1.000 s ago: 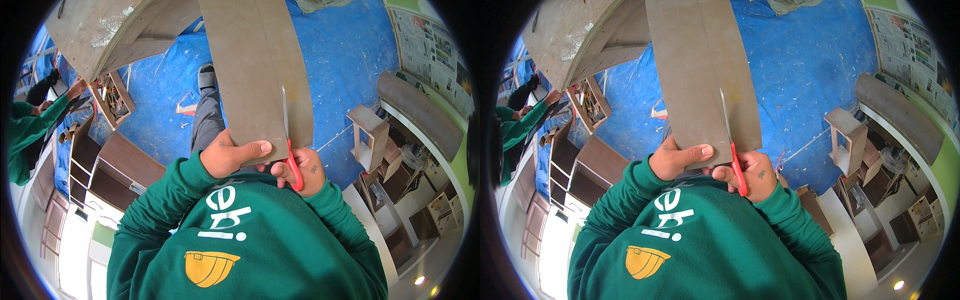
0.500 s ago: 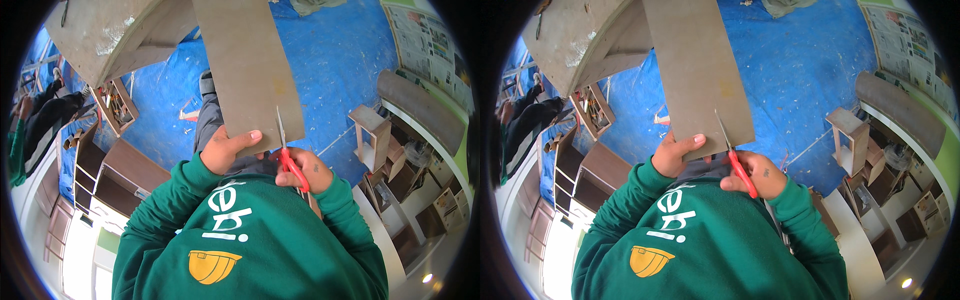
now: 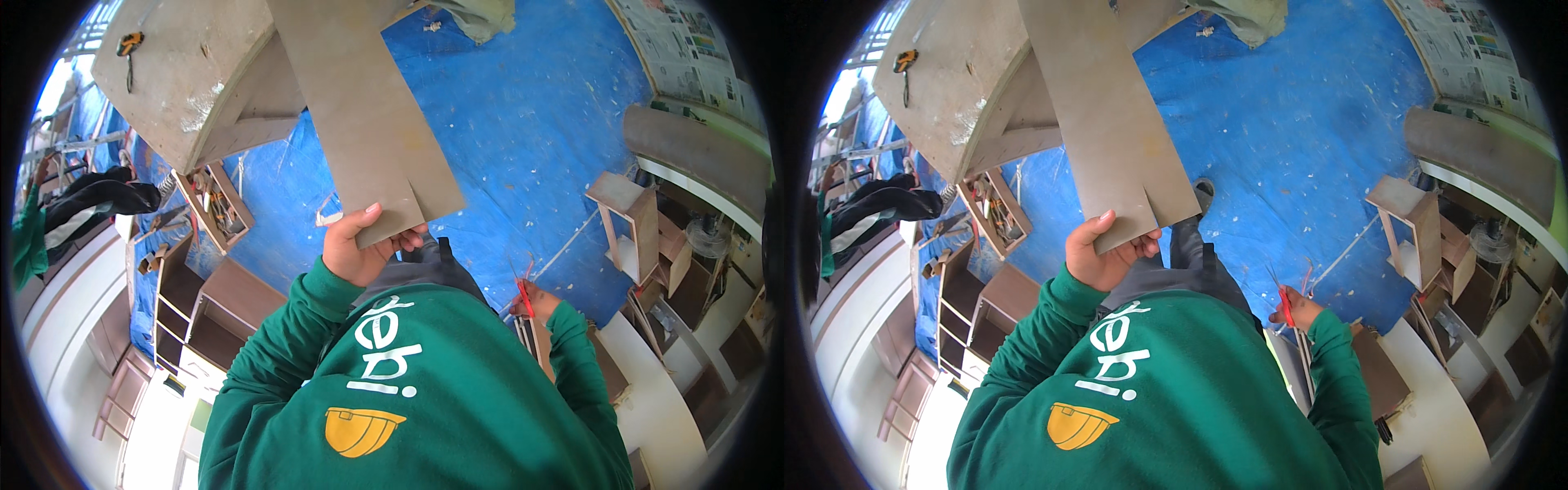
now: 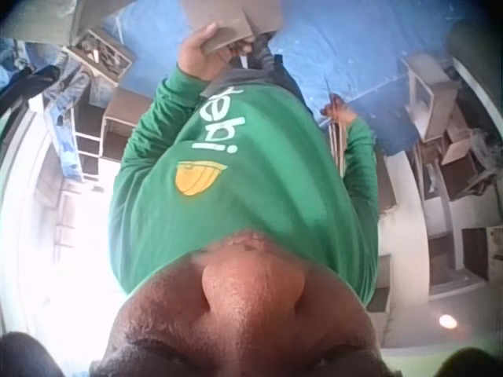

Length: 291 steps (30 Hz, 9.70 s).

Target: The person uses red-handled scissors to cut a long strip of brown material. They repeatedly trim the strip while standing in a room with blue floor protection and partially assembled furniture.

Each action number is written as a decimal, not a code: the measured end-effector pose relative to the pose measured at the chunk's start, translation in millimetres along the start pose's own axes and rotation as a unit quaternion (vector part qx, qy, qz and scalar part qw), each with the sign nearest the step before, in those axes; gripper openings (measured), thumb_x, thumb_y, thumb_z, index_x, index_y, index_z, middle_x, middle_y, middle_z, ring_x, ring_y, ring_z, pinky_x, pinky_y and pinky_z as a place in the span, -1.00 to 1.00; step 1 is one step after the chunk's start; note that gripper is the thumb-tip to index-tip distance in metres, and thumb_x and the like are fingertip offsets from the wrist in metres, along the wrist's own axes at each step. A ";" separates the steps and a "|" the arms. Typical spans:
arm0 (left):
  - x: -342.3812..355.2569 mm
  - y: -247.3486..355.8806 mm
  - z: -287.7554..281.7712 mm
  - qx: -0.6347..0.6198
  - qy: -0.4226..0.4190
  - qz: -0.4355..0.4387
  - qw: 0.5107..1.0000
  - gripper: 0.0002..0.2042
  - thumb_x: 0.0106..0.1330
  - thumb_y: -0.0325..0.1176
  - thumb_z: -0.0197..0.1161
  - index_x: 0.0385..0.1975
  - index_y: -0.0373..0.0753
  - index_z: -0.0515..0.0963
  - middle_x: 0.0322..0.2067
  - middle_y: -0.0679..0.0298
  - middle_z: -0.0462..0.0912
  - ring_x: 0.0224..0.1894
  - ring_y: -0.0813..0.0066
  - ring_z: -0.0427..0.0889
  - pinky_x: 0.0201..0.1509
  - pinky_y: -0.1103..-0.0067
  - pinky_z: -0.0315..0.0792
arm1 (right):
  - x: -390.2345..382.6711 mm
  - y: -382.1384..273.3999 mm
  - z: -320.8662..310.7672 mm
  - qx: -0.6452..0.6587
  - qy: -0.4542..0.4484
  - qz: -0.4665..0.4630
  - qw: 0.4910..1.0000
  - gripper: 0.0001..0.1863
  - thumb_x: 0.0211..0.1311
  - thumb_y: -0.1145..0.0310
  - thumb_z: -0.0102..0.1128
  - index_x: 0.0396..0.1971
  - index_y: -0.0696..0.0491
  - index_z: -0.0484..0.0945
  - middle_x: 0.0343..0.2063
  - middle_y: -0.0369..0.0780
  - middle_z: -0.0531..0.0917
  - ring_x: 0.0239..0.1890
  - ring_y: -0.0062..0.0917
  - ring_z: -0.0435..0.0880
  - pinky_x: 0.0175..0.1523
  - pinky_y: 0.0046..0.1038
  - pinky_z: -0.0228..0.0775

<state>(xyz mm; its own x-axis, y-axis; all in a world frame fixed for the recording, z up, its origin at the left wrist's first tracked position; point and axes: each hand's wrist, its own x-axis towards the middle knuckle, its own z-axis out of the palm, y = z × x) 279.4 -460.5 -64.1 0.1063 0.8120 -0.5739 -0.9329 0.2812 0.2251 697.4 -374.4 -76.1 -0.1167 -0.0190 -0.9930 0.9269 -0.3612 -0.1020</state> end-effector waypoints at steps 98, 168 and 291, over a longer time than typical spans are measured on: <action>6.4 -6.9 87.5 0.114 0.030 0.148 0.982 -0.63 0.34 -0.17 0.00 0.04 -0.26 0.44 -0.05 0.08 0.60 -0.09 0.23 0.57 0.00 0.31 0.43 | -93.7 77.4 -21.4 0.607 -0.022 -0.518 0.603 -0.52 0.31 0.25 -0.01 0.21 0.02 0.31 -0.24 -0.25 0.56 -0.19 -0.40 0.59 -0.15 -0.28 0.54; 11.1 -24.2 93.7 0.210 0.139 0.226 0.941 -0.24 0.15 -0.31 0.33 0.32 -0.25 0.07 0.12 0.10 0.43 0.07 0.29 0.46 0.05 0.32 0.37 | -113.7 -173.7 3.9 0.209 0.005 -0.329 0.921 -0.61 0.17 0.06 0.32 -0.39 0.14 0.57 -0.60 -0.27 0.60 -0.66 -0.63 0.58 -0.66 -0.64 0.29; 55.3 -21.2 -2.8 0.104 0.066 -0.010 0.992 -0.64 0.29 -0.43 0.20 0.05 -0.39 0.39 -0.10 0.15 0.57 -0.11 0.40 0.59 -0.01 0.47 0.50 | -2.1 -216.7 39.3 0.262 0.039 -0.223 0.938 -0.69 0.05 0.34 0.46 -0.35 0.22 0.55 -0.57 -0.32 0.57 -0.53 -0.71 0.50 -0.43 -0.64 0.35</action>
<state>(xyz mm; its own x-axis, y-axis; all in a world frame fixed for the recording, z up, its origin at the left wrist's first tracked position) 304.1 -423.0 -102.9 0.0654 0.7342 -0.6758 -0.8388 0.4072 0.3613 482.8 -332.8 -49.5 -0.4051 0.3036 -0.8624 0.4871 -0.7266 -0.4846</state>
